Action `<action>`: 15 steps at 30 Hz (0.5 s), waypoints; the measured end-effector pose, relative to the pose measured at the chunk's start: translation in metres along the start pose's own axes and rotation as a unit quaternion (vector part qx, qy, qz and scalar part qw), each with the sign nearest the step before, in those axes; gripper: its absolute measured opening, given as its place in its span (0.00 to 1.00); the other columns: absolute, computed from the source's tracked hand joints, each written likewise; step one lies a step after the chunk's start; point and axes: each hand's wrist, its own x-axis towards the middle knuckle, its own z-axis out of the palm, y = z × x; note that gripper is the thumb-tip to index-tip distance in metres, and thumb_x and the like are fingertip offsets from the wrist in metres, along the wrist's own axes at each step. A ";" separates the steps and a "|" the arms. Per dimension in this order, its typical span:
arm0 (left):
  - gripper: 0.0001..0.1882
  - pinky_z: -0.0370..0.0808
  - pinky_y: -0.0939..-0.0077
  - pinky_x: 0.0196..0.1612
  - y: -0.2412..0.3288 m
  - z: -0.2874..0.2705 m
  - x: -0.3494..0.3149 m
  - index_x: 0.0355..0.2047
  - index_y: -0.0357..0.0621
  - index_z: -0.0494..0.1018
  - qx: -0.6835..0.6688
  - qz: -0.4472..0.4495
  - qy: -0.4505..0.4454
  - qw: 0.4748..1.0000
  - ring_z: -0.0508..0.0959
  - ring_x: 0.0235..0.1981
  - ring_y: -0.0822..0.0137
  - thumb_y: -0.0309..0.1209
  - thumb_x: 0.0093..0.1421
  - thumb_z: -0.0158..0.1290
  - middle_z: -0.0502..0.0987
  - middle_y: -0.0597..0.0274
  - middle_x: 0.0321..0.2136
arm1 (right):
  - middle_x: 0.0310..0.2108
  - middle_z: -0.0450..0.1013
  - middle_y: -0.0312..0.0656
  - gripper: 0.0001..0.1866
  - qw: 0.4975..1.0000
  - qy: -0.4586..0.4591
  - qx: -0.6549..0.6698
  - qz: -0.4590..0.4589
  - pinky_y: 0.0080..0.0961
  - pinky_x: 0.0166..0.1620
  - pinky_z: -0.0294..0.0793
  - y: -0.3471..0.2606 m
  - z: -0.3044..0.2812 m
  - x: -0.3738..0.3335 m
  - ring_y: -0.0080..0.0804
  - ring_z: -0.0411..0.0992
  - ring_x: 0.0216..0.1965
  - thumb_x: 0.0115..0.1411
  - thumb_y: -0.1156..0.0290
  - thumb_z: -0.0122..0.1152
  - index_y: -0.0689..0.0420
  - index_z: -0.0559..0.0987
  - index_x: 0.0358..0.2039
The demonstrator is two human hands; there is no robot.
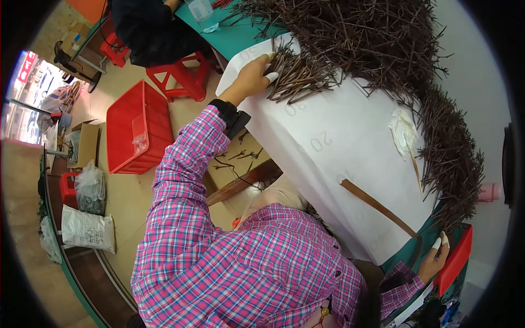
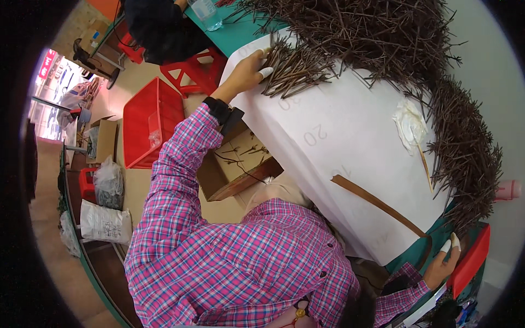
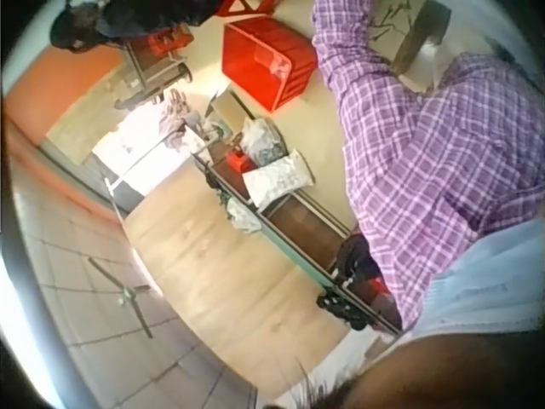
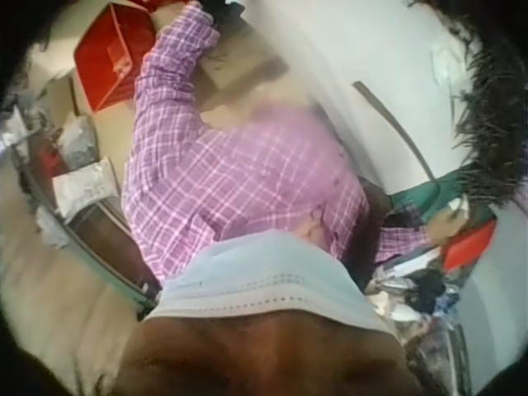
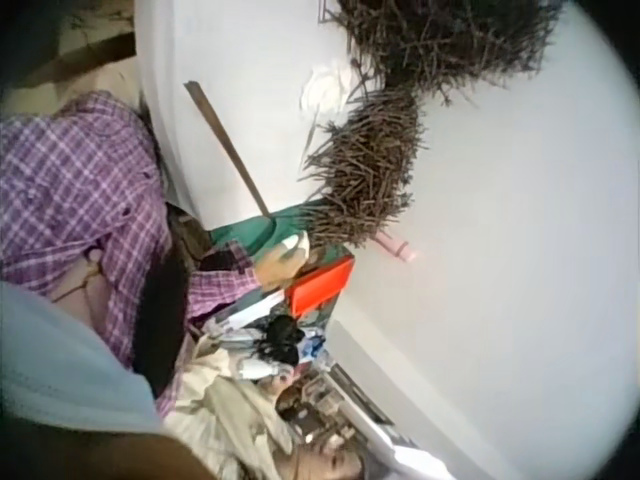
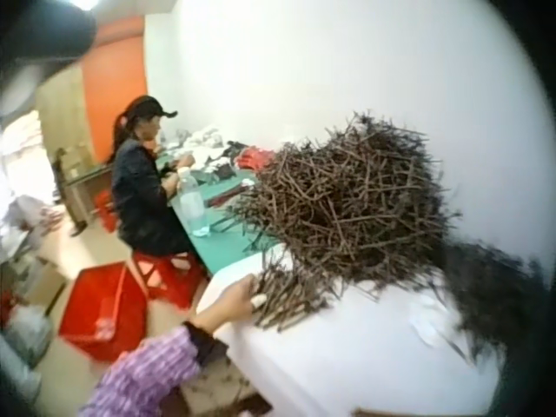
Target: Assembling artificial decorative items using twigs, floral elements, glue, and tape.
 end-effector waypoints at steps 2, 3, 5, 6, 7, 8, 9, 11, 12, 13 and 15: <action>0.24 0.66 0.70 0.44 0.003 -0.003 -0.005 0.46 0.32 0.61 -0.025 -0.046 -0.054 0.997 0.71 0.40 0.53 0.31 0.50 0.51 0.71 0.47 0.39 | 0.42 0.68 0.44 0.13 1.000 0.003 0.006 -0.001 0.24 0.49 0.61 -0.004 0.001 0.000 0.33 0.65 0.45 0.58 0.73 0.44 0.62 0.71 0.43; 0.23 0.66 0.70 0.44 0.005 -0.007 -0.007 0.46 0.32 0.61 -0.036 -0.069 -0.080 0.994 0.71 0.40 0.53 0.30 0.50 0.51 0.71 0.49 0.40 | 0.42 0.68 0.44 0.13 1.000 0.005 0.012 -0.002 0.24 0.49 0.60 -0.007 0.004 0.000 0.33 0.65 0.45 0.58 0.73 0.44 0.62 0.71 0.42; 0.22 0.66 0.71 0.45 -0.010 -0.007 -0.009 0.46 0.31 0.61 -0.081 -0.053 -0.060 0.993 0.71 0.41 0.55 0.29 0.52 0.49 0.71 0.50 0.40 | 0.42 0.68 0.44 0.13 1.000 0.001 0.015 -0.004 0.25 0.49 0.60 -0.009 0.006 0.000 0.33 0.65 0.45 0.58 0.73 0.44 0.62 0.71 0.42; 0.21 0.65 0.72 0.47 -0.019 -0.007 -0.011 0.46 0.31 0.60 -0.129 -0.033 -0.041 0.990 0.71 0.42 0.57 0.27 0.54 0.47 0.70 0.51 0.40 | 0.42 0.68 0.44 0.13 1.000 0.001 0.015 -0.006 0.25 0.49 0.61 -0.010 0.007 0.001 0.33 0.65 0.45 0.58 0.73 0.44 0.63 0.71 0.42; 0.19 0.65 0.72 0.48 -0.025 -0.009 -0.013 0.47 0.30 0.60 -0.176 -0.012 -0.021 0.984 0.70 0.43 0.59 0.26 0.55 0.45 0.70 0.53 0.41 | 0.42 0.68 0.44 0.13 1.000 0.000 0.016 -0.008 0.25 0.49 0.61 -0.012 0.008 0.002 0.33 0.65 0.45 0.58 0.74 0.44 0.63 0.71 0.42; 0.19 0.65 0.72 0.48 -0.023 -0.013 -0.015 0.47 0.30 0.60 -0.174 -0.015 -0.020 0.984 0.70 0.43 0.59 0.26 0.55 0.45 0.70 0.53 0.41 | 0.42 0.68 0.44 0.13 1.000 -0.003 0.018 -0.009 0.25 0.49 0.61 -0.014 0.008 0.003 0.33 0.65 0.45 0.58 0.74 0.44 0.63 0.71 0.42; 0.18 0.66 0.73 0.47 -0.021 -0.018 -0.017 0.46 0.30 0.60 -0.301 -0.112 0.014 0.947 0.71 0.43 0.60 0.25 0.56 0.44 0.70 0.53 0.41 | 0.42 0.68 0.44 0.13 1.000 -0.006 0.014 -0.019 0.25 0.49 0.61 -0.016 0.009 0.004 0.34 0.65 0.44 0.58 0.75 0.43 0.63 0.71 0.42; 0.15 0.68 0.75 0.46 -0.015 -0.025 -0.024 0.44 0.29 0.61 -0.527 -0.292 0.082 0.794 0.71 0.42 0.62 0.23 0.57 0.41 0.70 0.53 0.41 | 0.42 0.67 0.46 0.14 0.999 -0.011 0.006 -0.037 0.25 0.48 0.61 -0.022 0.009 0.006 0.36 0.65 0.44 0.56 0.78 0.42 0.65 0.70 0.42; 0.15 0.68 0.75 0.46 -0.015 -0.026 -0.029 0.44 0.29 0.61 -0.526 -0.293 0.082 0.794 0.71 0.42 0.62 0.23 0.57 0.41 0.70 0.53 0.41 | 0.42 0.67 0.46 0.14 0.999 -0.012 0.006 -0.037 0.25 0.48 0.61 -0.025 0.010 0.007 0.36 0.65 0.44 0.56 0.78 0.42 0.65 0.70 0.42; 0.14 0.69 0.76 0.45 -0.016 -0.026 -0.035 0.44 0.30 0.62 -0.539 -0.302 0.080 0.782 0.71 0.42 0.62 0.23 0.57 0.40 0.70 0.53 0.40 | 0.42 0.67 0.46 0.13 0.999 -0.014 0.004 -0.044 0.25 0.48 0.61 -0.028 0.011 0.009 0.36 0.65 0.44 0.56 0.78 0.42 0.65 0.70 0.42; 0.13 0.71 0.78 0.44 -0.018 -0.027 -0.044 0.43 0.31 0.63 -0.565 -0.319 0.078 0.757 0.72 0.41 0.64 0.22 0.58 0.39 0.69 0.52 0.40 | 0.42 0.67 0.47 0.13 0.998 -0.017 -0.001 -0.061 0.25 0.48 0.61 -0.033 0.013 0.011 0.36 0.65 0.43 0.56 0.78 0.42 0.65 0.70 0.42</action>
